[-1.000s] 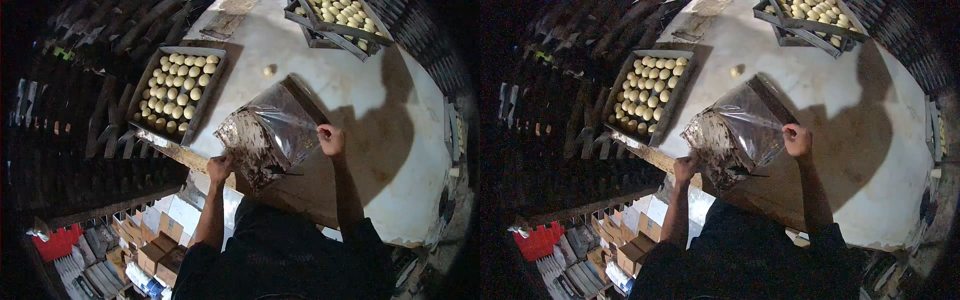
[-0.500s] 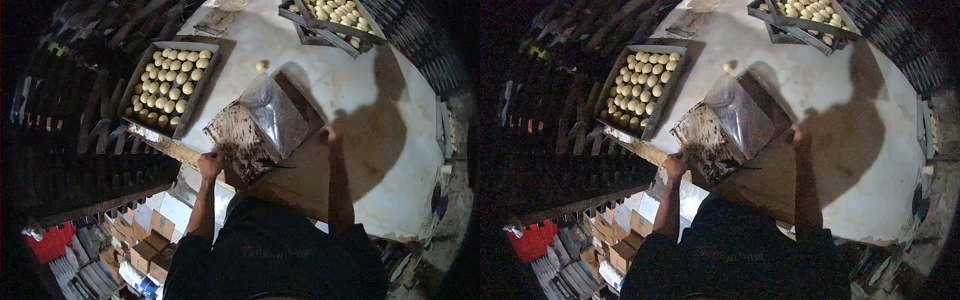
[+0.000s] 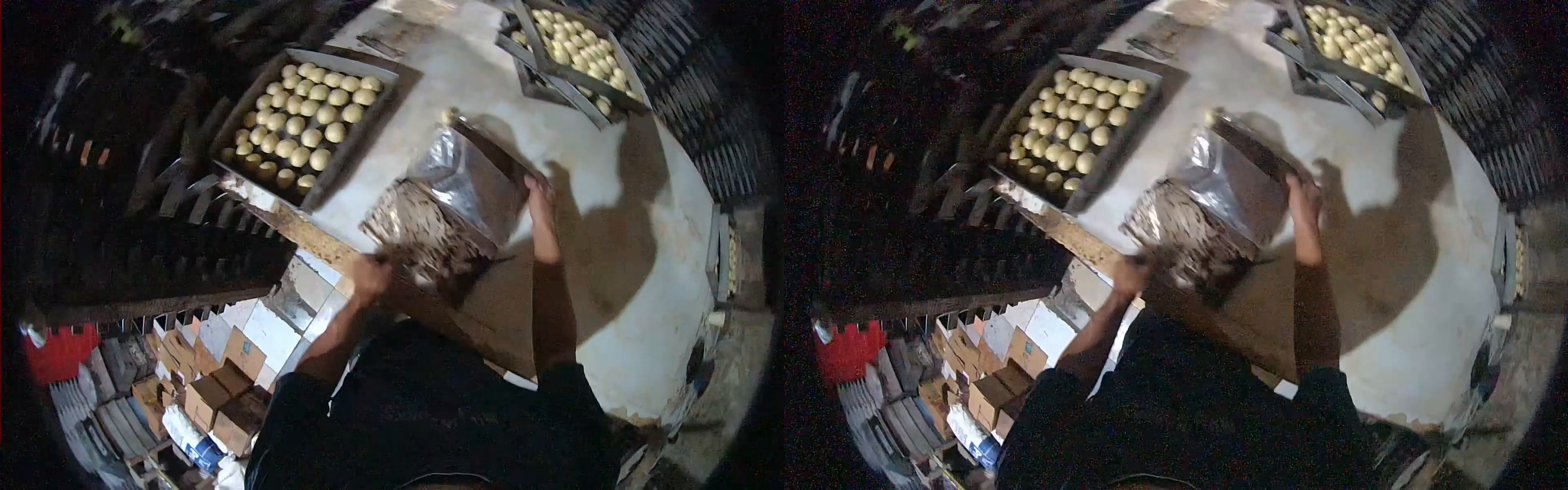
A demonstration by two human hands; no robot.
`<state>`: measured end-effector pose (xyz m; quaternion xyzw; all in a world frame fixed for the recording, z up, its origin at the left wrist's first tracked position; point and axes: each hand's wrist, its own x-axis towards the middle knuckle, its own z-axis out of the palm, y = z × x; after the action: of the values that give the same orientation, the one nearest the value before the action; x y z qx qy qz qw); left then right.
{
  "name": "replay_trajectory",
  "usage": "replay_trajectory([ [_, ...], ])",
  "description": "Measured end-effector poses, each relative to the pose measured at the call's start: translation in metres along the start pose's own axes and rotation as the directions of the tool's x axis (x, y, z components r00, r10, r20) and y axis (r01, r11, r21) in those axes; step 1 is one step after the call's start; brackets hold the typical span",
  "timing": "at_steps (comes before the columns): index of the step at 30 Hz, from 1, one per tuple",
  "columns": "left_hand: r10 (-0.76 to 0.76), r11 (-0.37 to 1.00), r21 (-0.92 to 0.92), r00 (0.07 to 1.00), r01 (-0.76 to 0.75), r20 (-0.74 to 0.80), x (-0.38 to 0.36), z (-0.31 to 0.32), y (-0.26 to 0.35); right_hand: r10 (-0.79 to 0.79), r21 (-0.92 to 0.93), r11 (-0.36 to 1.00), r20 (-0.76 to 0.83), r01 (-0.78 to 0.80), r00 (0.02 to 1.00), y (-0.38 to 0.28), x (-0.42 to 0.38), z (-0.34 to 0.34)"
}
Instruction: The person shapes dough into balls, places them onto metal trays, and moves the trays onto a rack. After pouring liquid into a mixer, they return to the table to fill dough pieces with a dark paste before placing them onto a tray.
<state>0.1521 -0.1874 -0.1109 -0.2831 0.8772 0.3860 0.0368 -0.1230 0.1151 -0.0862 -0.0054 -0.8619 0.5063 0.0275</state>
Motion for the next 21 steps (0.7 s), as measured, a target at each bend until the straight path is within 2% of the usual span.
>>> replay_trajectory([
  [2, 0.181, 0.982, 0.058, 0.984, -0.181, 0.006, -0.015, -0.006, -0.002, -0.023, 0.037, 0.999, 0.022, 0.022, 0.999, -0.083, -0.057, -0.015],
  [4, 0.125, 0.987, 0.086, 0.987, -0.133, 0.097, -0.021, -0.037, -0.004, -0.149, 0.054, 0.987, 0.012, 0.149, 0.989, -0.035, -0.052, -0.016],
  [5, 0.106, 0.994, -0.001, 0.991, -0.106, 0.083, -0.018, -0.064, -0.011, -0.100, 0.124, 0.987, -0.016, 0.101, 0.995, 0.001, -0.044, -0.025],
  [6, 0.095, 0.992, -0.089, 0.992, -0.088, 0.077, -0.016, -0.093, -0.020, 0.078, 0.007, 0.997, -0.076, -0.078, 0.994, 0.016, -0.039, -0.039],
  [7, 0.095, 0.981, -0.177, 0.992, -0.080, 0.080, -0.010, -0.120, -0.033, -0.225, 0.196, 0.951, -0.088, 0.238, 0.970, 0.103, -0.015, -0.060],
  [8, 0.234, 0.935, -0.222, 0.952, -0.276, -0.198, 0.007, -0.147, -0.062, -0.155, -0.383, 0.914, -0.021, 0.135, 0.988, 0.073, -0.028, -0.089],
  [9, -0.067, 0.997, 0.018, 0.985, 0.071, -0.159, 0.008, -0.211, -0.050, -0.499, -0.457, 0.791, -0.097, 0.407, 0.861, 0.167, 0.020, -0.134],
  [10, 0.337, 0.861, -0.126, 0.738, -0.492, -0.585, 0.045, -0.229, -0.118, -0.209, -0.072, 0.978, -0.289, 0.196, 0.934, 0.132, -0.001, -0.122],
  [11, 0.225, 0.812, -0.247, 0.674, -0.529, -0.703, 0.045, -0.288, -0.112, 0.141, 0.356, 0.934, -0.338, -0.012, 0.930, 0.086, -0.034, -0.117],
  [12, 0.038, 0.679, -0.458, 0.651, -0.574, -0.758, 0.035, -0.348, -0.098, 0.090, 0.265, 0.964, -0.373, 0.013, 0.923, 0.023, -0.060, -0.107],
  [13, -0.002, 0.673, -0.285, 0.383, -0.683, -0.924, 0.056, -0.395, -0.130, 0.032, 0.169, 0.985, -0.404, 0.041, 0.914, -0.047, -0.078, -0.095],
  [14, -0.033, 0.644, -0.219, 0.259, -0.733, -0.965, 0.057, -0.449, -0.149, -0.030, 0.073, 0.995, -0.432, 0.068, 0.901, -0.092, -0.082, -0.078],
  [15, -0.380, 0.651, -0.426, 0.216, -0.628, -0.899, 0.054, -0.490, -0.149, -0.112, 0.079, 0.984, -0.438, 0.162, 0.892, -0.111, -0.080, -0.059],
  [16, -0.416, 0.592, -0.626, 0.472, -0.508, -0.777, 0.078, -0.537, -0.224, -0.187, 0.083, 0.965, -0.445, 0.248, 0.876, -0.125, -0.079, -0.044],
  [17, -0.477, 0.391, -0.757, 0.587, -0.524, -0.654, 0.111, -0.566, -0.262, -0.252, 0.085, 0.942, -0.454, 0.323, 0.855, -0.136, -0.082, -0.028],
  [19, -0.478, 0.144, -0.895, 0.762, -0.422, -0.437, 0.137, -0.592, -0.271, -0.482, -0.120, 0.873, -0.349, 0.472, 0.803, -0.160, -0.089, 0.006],
  [21, -0.432, 0.091, -0.964, 0.862, -0.251, -0.265, 0.138, -0.594, -0.249, -0.478, 0.004, 0.865, -0.292, 0.501, 0.828, -0.205, -0.110, 0.050],
])
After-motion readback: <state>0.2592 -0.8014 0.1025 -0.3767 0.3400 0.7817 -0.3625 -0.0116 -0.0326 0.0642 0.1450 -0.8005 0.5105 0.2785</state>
